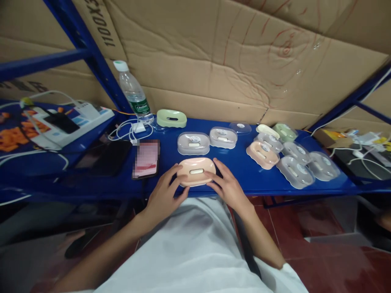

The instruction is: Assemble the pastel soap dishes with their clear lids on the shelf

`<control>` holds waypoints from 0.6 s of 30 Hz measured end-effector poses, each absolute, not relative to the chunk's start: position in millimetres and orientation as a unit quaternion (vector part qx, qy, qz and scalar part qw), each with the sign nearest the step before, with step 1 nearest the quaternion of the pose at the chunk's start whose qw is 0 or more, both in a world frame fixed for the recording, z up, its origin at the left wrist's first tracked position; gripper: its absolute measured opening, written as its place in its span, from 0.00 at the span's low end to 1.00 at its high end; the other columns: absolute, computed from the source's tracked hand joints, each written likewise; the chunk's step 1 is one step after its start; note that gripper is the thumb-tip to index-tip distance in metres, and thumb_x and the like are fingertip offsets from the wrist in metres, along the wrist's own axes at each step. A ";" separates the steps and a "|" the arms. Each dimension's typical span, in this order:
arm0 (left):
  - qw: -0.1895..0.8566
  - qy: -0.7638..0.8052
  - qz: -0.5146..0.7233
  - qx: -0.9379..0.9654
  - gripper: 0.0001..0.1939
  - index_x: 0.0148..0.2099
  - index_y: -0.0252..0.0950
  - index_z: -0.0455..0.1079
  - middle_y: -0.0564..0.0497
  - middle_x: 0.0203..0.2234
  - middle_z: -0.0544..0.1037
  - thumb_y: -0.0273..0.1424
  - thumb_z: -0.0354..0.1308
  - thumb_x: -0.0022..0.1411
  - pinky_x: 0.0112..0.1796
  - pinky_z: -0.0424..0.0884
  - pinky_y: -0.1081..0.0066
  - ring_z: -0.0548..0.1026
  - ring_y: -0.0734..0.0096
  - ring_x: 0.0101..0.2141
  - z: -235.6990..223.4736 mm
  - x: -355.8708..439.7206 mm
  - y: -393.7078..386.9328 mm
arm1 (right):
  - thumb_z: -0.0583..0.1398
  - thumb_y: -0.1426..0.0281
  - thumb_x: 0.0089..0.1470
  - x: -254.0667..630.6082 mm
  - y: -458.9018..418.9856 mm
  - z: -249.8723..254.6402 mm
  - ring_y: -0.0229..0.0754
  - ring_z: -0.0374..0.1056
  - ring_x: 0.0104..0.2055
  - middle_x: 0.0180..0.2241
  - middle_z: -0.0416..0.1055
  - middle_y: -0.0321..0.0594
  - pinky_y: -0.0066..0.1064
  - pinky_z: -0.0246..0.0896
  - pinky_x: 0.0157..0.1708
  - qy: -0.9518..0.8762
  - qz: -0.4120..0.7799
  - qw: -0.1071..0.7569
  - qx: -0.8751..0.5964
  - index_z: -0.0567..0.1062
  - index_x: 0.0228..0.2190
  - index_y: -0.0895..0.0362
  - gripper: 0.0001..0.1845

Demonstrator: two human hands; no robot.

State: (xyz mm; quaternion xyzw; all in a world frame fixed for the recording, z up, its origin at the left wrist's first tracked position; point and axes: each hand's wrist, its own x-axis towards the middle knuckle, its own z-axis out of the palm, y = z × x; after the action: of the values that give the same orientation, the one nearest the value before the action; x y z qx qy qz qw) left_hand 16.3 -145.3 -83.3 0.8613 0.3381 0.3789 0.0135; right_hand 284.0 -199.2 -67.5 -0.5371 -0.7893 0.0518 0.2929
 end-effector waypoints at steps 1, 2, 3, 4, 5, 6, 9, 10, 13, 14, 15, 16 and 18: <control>0.014 0.339 0.375 0.863 0.12 0.56 0.36 0.72 0.35 0.63 0.74 0.28 0.60 0.72 0.63 0.75 0.52 0.72 0.47 0.67 -84.1 16.2 -145.1 | 0.63 0.64 0.70 285.1 -199.3 -65.5 0.56 0.56 0.77 0.77 0.53 0.36 0.58 0.62 0.73 -0.799 0.044 0.291 -0.525 0.70 0.68 0.34 0.29; 0.013 0.340 0.371 0.864 0.12 0.56 0.37 0.71 0.36 0.63 0.74 0.28 0.60 0.72 0.63 0.76 0.53 0.73 0.48 0.67 -84.7 15.9 -144.8 | 0.63 0.64 0.70 288.3 -198.1 -61.3 0.56 0.57 0.76 0.77 0.55 0.36 0.58 0.63 0.73 -0.807 0.039 0.288 -0.515 0.70 0.68 0.35 0.29; 0.011 0.341 0.368 0.865 0.12 0.56 0.38 0.71 0.36 0.63 0.74 0.28 0.60 0.72 0.62 0.76 0.53 0.73 0.48 0.67 -85.3 15.6 -144.6 | 0.62 0.63 0.70 293.9 -194.7 -54.9 0.56 0.59 0.76 0.76 0.57 0.37 0.58 0.63 0.72 -0.812 0.033 0.283 -0.509 0.71 0.68 0.35 0.28; 0.010 0.341 0.366 0.866 0.13 0.56 0.38 0.71 0.37 0.63 0.74 0.28 0.60 0.72 0.62 0.77 0.53 0.73 0.48 0.67 -85.8 15.2 -144.4 | 0.61 0.63 0.71 301.9 -188.6 -46.2 0.55 0.61 0.74 0.74 0.60 0.38 0.58 0.64 0.71 -0.814 0.022 0.276 -0.510 0.72 0.67 0.37 0.26; 0.009 0.340 0.364 0.867 0.13 0.57 0.39 0.70 0.37 0.64 0.74 0.28 0.60 0.72 0.62 0.77 0.53 0.73 0.48 0.67 -86.3 14.8 -144.3 | 0.59 0.62 0.73 312.1 -179.1 -35.9 0.55 0.63 0.73 0.72 0.65 0.39 0.57 0.64 0.70 -0.812 0.004 0.265 -0.520 0.74 0.66 0.39 0.24; 0.009 0.339 0.363 0.868 0.14 0.57 0.39 0.70 0.37 0.64 0.74 0.28 0.60 0.72 0.62 0.77 0.53 0.73 0.48 0.67 -86.8 14.4 -144.3 | 0.56 0.63 0.74 324.2 -166.1 -24.5 0.55 0.66 0.71 0.70 0.69 0.40 0.57 0.64 0.70 -0.804 -0.020 0.248 -0.540 0.75 0.64 0.41 0.22; 0.007 0.334 0.360 0.871 0.15 0.59 0.38 0.69 0.36 0.65 0.72 0.28 0.60 0.72 0.63 0.76 0.54 0.72 0.48 0.68 -88.1 13.7 -143.8 | 0.52 0.68 0.73 366.9 -108.8 6.1 0.60 0.70 0.66 0.62 0.76 0.51 0.57 0.63 0.67 -0.765 -0.081 0.128 -0.626 0.79 0.60 0.53 0.23; 0.005 0.333 0.360 0.872 0.15 0.59 0.38 0.69 0.36 0.65 0.72 0.28 0.60 0.72 0.63 0.76 0.54 0.72 0.47 0.68 -88.4 13.7 -143.5 | 0.52 0.72 0.71 381.4 -86.5 12.2 0.61 0.70 0.66 0.62 0.76 0.54 0.57 0.62 0.67 -0.746 -0.082 0.064 -0.658 0.77 0.62 0.56 0.24; -0.002 0.329 0.363 0.872 0.14 0.58 0.38 0.69 0.36 0.65 0.72 0.28 0.60 0.72 0.63 0.77 0.54 0.72 0.47 0.68 -88.0 14.1 -143.1 | 0.60 0.77 0.61 417.7 -25.6 16.0 0.62 0.69 0.67 0.67 0.71 0.55 0.54 0.61 0.67 -0.717 -0.050 -0.041 -0.694 0.71 0.67 0.56 0.34; -0.004 0.327 0.364 0.872 0.14 0.58 0.37 0.69 0.36 0.64 0.73 0.28 0.60 0.72 0.63 0.77 0.54 0.72 0.47 0.68 -87.4 14.1 -143.2 | 0.62 0.76 0.59 426.3 -9.8 14.0 0.62 0.70 0.66 0.68 0.70 0.55 0.53 0.63 0.66 -0.713 -0.041 -0.055 -0.698 0.70 0.68 0.56 0.37; -0.004 0.326 0.363 0.873 0.13 0.58 0.37 0.69 0.36 0.64 0.73 0.28 0.60 0.72 0.62 0.77 0.55 0.73 0.47 0.67 -86.7 14.1 -143.5 | 0.65 0.74 0.57 433.2 3.6 11.5 0.62 0.71 0.64 0.67 0.70 0.57 0.52 0.65 0.64 -0.711 -0.035 -0.060 -0.700 0.69 0.69 0.56 0.39; -0.003 0.325 0.361 0.874 0.13 0.57 0.37 0.69 0.36 0.64 0.73 0.28 0.60 0.72 0.62 0.78 0.55 0.73 0.48 0.67 -86.1 14.0 -143.8 | 0.67 0.72 0.55 438.8 14.6 9.0 0.63 0.72 0.63 0.66 0.71 0.59 0.52 0.66 0.63 -0.709 -0.032 -0.065 -0.701 0.69 0.69 0.57 0.40; 0.001 0.326 0.355 0.876 0.13 0.57 0.37 0.69 0.36 0.63 0.73 0.28 0.59 0.73 0.62 0.78 0.56 0.72 0.48 0.68 -85.3 13.8 -144.3 | 0.69 0.69 0.53 448.0 31.0 5.5 0.66 0.73 0.61 0.63 0.73 0.64 0.55 0.66 0.62 -0.718 -0.034 -0.063 -0.693 0.71 0.67 0.61 0.41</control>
State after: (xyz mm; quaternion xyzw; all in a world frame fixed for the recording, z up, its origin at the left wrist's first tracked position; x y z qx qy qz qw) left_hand 13.8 -144.3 -85.3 0.8762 0.3259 0.3550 0.0014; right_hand 448.0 31.0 5.5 -0.6927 -0.7177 -0.0339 -0.0628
